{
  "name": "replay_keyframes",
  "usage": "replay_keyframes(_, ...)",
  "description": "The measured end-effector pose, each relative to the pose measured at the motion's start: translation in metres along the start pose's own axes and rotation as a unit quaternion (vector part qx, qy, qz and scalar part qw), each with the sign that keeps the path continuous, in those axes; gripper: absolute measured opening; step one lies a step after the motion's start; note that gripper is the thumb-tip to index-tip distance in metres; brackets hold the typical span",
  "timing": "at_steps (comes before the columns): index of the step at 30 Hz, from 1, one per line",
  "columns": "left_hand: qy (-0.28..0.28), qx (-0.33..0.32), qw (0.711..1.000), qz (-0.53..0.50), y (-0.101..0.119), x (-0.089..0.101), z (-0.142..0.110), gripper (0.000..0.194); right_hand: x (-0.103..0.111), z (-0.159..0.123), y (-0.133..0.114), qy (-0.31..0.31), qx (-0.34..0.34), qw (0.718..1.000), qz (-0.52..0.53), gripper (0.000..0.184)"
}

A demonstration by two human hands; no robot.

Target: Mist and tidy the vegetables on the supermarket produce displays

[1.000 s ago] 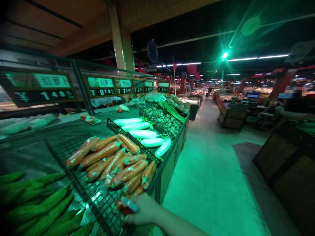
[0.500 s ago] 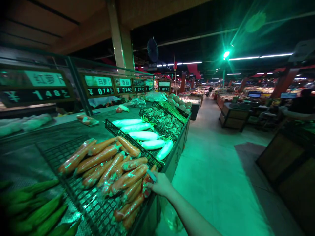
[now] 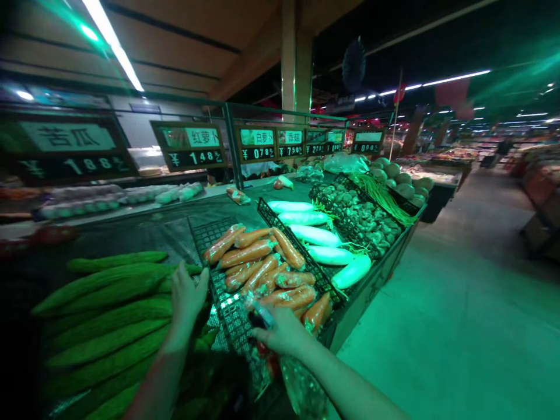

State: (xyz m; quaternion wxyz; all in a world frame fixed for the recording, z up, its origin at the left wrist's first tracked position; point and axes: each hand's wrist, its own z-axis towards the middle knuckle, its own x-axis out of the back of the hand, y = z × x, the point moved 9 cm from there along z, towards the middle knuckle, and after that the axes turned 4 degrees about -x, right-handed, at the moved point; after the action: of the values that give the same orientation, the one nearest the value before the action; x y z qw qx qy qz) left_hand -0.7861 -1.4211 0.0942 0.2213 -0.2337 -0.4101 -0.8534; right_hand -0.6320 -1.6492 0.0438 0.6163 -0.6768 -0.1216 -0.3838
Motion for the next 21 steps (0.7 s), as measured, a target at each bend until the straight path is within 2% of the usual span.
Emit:
replay_keyframes(4,-0.033,0.062,0.997,-0.011,0.004,-0.052,0.009,0.073,0.07,0.005,0.058,0.087,-0.084,0.992,-0.037,0.054)
replay_keyframes(6,-0.035,0.08,0.996,-0.012,0.002,-0.066,0.008,0.066,0.099,0.002,0.085,0.114,-0.13,0.983,-0.057,0.054)
replay_keyframes(8,-0.029,0.092,0.995,-0.007,-0.001,-0.072,0.005,0.06,0.113,0.002,0.096,0.116,-0.152,0.98,-0.05,0.054)
replay_keyframes(10,-0.018,0.1,0.995,0.001,-0.002,-0.073,0.002,0.058,0.108,0.007,0.085,0.084,-0.13,0.987,-0.031,0.057)
replay_keyframes(13,-0.018,0.101,0.995,0.006,-0.002,-0.072,0.0,0.057,0.078,0.018,0.038,0.028,-0.058,0.997,-0.03,0.057)
replay_keyframes(16,-0.03,0.1,0.994,0.006,-0.003,-0.071,0.001,0.056,0.038,0.028,-0.017,-0.03,0.005,0.999,-0.028,0.04)
replay_keyframes(18,-0.036,0.099,0.994,0.005,-0.003,-0.068,0.001,0.057,0.019,0.036,-0.042,-0.059,0.031,0.998,-0.008,0.031)
replay_keyframes(19,-0.038,0.097,0.995,0.003,-0.003,-0.067,0.001,0.057,0.016,0.04,-0.048,-0.059,0.036,0.998,-0.004,0.029)
replay_keyframes(21,-0.043,0.094,0.995,-0.001,-0.002,-0.066,0.001,0.056,0.026,0.049,-0.048,-0.027,0.024,0.999,-0.029,0.029)
